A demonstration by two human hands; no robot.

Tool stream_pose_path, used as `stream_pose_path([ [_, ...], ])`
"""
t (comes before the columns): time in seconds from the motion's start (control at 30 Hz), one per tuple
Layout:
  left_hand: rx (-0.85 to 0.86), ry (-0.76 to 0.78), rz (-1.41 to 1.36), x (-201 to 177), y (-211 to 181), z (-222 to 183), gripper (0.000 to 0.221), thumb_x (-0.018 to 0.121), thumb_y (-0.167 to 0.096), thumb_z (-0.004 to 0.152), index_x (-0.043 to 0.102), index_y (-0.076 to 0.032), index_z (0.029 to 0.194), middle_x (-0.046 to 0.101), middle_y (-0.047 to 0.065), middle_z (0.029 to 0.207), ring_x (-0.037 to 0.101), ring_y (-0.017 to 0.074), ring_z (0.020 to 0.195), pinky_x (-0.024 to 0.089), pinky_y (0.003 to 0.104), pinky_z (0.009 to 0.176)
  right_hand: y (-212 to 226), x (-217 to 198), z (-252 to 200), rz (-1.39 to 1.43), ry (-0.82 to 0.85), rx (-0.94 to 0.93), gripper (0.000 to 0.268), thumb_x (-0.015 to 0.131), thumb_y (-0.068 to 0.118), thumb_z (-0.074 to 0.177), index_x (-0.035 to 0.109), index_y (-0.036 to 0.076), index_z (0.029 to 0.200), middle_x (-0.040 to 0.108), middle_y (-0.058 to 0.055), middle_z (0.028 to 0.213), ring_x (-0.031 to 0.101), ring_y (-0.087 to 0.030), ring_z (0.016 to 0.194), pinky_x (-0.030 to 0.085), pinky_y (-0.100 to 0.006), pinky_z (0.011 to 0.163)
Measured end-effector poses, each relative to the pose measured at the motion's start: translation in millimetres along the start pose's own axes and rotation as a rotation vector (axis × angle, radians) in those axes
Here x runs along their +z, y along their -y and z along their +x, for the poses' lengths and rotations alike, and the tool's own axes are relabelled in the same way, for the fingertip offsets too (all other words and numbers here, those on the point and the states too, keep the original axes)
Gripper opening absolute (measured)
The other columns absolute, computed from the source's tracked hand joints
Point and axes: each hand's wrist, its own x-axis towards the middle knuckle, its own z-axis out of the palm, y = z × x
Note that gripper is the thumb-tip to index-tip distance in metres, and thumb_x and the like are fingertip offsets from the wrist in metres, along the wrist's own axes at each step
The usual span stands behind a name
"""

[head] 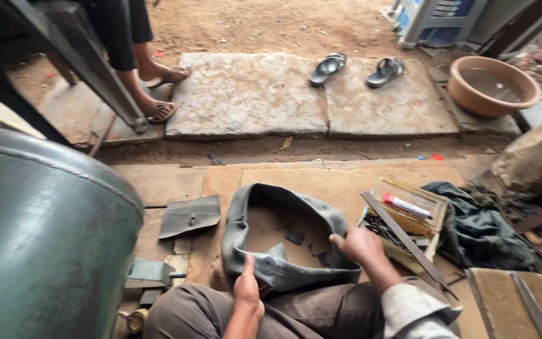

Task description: Repairing a puncture in a rubber inner tube using a file, patch, and adhesive.

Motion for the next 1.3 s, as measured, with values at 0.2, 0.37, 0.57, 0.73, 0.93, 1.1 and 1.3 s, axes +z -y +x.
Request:
stream_pose_path([
  [0.2, 0.005, 0.209, 0.479, -10.7, -34.1, -31.8, 0.046, 0.070, -0.055, 0.087, 0.073, -0.010, 0.095, 0.072, 0.001, 0.087, 0.065, 0.0146, 0.075, 0.052, 0.032, 0.064, -15.7, 60.7, 31.6, -0.081, 0.068, -0.068, 0.044, 0.078, 0.048, 0.082, 0.077, 0.014, 0.110, 0.072, -0.009, 0.121, 0.068, -0.026, 0.119, 0.055, -0.041, 0.099],
  [0.37, 0.095, 0.274, 0.747, -13.9, -57.4, -8.9, 0.049, 0.071, -0.052, 0.091, 0.072, -0.003, 0.084, 0.068, 0.004, 0.076, 0.061, 0.0153, 0.065, 0.047, 0.030, 0.057, -22.4, 89.8, 48.1, -0.033, -0.056, -0.191, 0.032, 0.077, 0.041, 0.082, 0.077, 0.017, 0.104, 0.074, -0.008, 0.112, 0.066, -0.028, 0.115, 0.054, -0.043, 0.095],
  [0.57, 0.152, 0.138, 0.319, -25.4, -29.8, 50.6, 0.026, 0.070, -0.030, 0.091, 0.069, -0.006, 0.081, 0.070, 0.002, 0.074, 0.063, 0.0131, 0.063, 0.047, 0.029, 0.056, -11.8, 70.0, 44.3, 0.180, -0.329, -0.303, 0.019, 0.070, 0.033, 0.088, 0.074, 0.015, 0.093, 0.074, -0.014, 0.096, 0.068, -0.039, 0.096, 0.054, -0.051, 0.081],
  [0.73, 0.518, -0.082, 0.274, -24.2, -41.8, 35.4, 0.028, 0.074, -0.024, 0.095, 0.066, -0.001, 0.081, 0.064, 0.004, 0.072, 0.055, 0.0161, 0.063, 0.045, 0.033, 0.056, 29.0, -18.0, 26.5, 0.312, -0.747, -0.409, 0.013, 0.067, 0.023, 0.092, 0.074, 0.013, 0.096, 0.072, -0.017, 0.085, 0.069, -0.039, 0.080, 0.053, -0.050, 0.069],
  [0.93, 0.669, -0.239, 1.045, -0.3, -30.1, 13.5, 0.041, 0.074, -0.042, 0.087, 0.075, -0.001, 0.084, 0.075, 0.017, 0.081, 0.072, 0.0341, 0.078, 0.054, 0.044, 0.073, 62.1, -104.2, 23.0, 0.319, -0.873, -0.432, 0.027, 0.069, 0.021, 0.099, 0.075, 0.015, 0.125, 0.073, -0.018, 0.097, 0.070, -0.036, 0.082, 0.053, -0.047, 0.071],
  [1.1, 0.528, -0.029, 1.263, 5.9, -31.2, 16.0, 0.050, 0.074, -0.048, 0.081, 0.073, -0.004, 0.105, 0.074, 0.020, 0.107, 0.069, 0.0353, 0.104, 0.052, 0.045, 0.092, 51.8, -57.5, 26.1, 0.487, -0.734, -0.804, 0.033, 0.070, 0.019, 0.095, 0.071, 0.002, 0.124, 0.068, -0.019, 0.130, 0.063, -0.034, 0.122, 0.049, -0.043, 0.106],
  [1.3, 0.541, -0.172, 1.539, 32.7, -102.0, 10.7, 0.055, 0.074, -0.050, 0.081, 0.067, -0.007, 0.115, 0.063, 0.021, 0.124, 0.056, 0.0385, 0.121, 0.048, 0.050, 0.099, 19.0, 34.0, 8.6, 0.283, -0.463, -0.603, 0.030, 0.078, 0.024, 0.085, 0.076, 0.012, 0.112, 0.074, -0.003, 0.120, 0.064, -0.020, 0.120, 0.047, -0.038, 0.101],
])
